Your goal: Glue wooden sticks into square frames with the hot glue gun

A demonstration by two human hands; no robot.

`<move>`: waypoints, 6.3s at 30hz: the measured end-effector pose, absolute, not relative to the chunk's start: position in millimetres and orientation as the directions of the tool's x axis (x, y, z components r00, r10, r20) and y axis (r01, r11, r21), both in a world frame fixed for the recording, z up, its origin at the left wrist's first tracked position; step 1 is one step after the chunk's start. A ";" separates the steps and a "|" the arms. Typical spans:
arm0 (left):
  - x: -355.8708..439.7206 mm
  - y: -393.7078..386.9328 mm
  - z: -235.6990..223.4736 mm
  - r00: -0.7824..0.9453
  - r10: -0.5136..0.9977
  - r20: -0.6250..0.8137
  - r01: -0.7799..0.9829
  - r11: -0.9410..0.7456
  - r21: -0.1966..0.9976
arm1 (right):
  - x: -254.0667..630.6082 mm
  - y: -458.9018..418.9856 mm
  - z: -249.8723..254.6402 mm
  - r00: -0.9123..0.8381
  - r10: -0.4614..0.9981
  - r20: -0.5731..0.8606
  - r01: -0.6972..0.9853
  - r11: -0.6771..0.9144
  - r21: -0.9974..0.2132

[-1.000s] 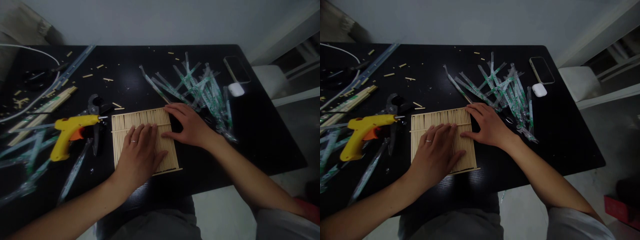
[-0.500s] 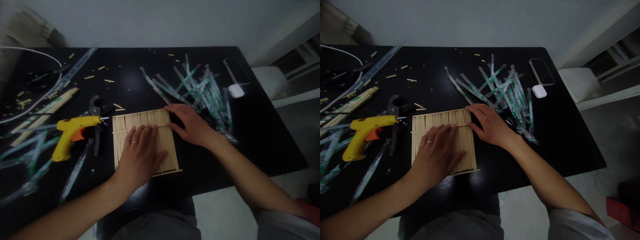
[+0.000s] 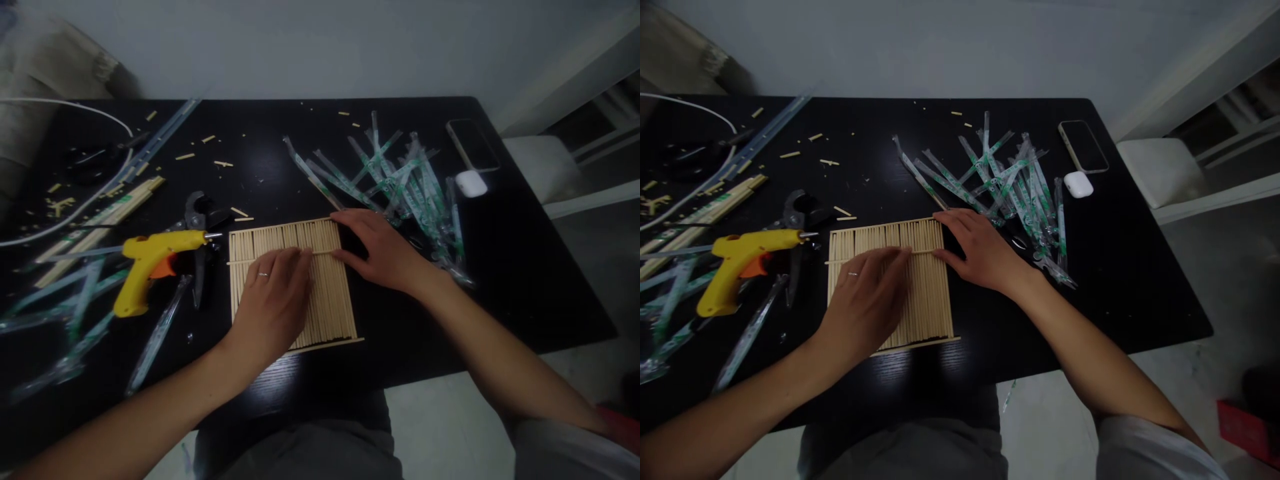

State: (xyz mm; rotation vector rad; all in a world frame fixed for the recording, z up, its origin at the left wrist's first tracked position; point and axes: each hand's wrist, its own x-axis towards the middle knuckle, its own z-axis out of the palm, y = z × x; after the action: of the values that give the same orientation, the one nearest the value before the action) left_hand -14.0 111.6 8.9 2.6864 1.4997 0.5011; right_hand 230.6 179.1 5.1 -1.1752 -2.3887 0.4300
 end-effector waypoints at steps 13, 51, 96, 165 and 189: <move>-19.8 133.7 19.6 0.414 0.878 0.241 0.861 -0.463 0.209 | 230.3 180.6 4.1 -0.550 0.788 0.277 0.640 0.610 -0.467; -207.0 43.0 68.9 -0.443 0.885 0.143 0.855 0.369 0.366 | 223.3 180.2 -13.2 -0.496 0.754 0.431 0.677 0.647 -0.351; -36.0 66.4 7.1 0.704 0.683 0.196 0.647 -0.730 0.219 | 223.7 180.9 -9.9 -0.492 0.801 0.342 0.702 0.597 -0.389; -29.4 64.0 -1.2 0.688 0.661 0.300 0.606 -0.750 0.264 | 218.6 24.2 3.9 -0.619 0.721 0.311 0.587 0.688 -0.427; -64.8 54.6 2.6 0.681 0.708 0.185 0.682 -0.706 0.191 | 211.0 62.0 1.2 -0.649 0.737 0.189 0.637 0.662 -0.395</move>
State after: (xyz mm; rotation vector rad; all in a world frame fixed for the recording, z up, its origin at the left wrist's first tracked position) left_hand -64.8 54.6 2.6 2.7819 1.1535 0.3749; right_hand 211.0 62.0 1.2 -1.0907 -2.5467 0.4215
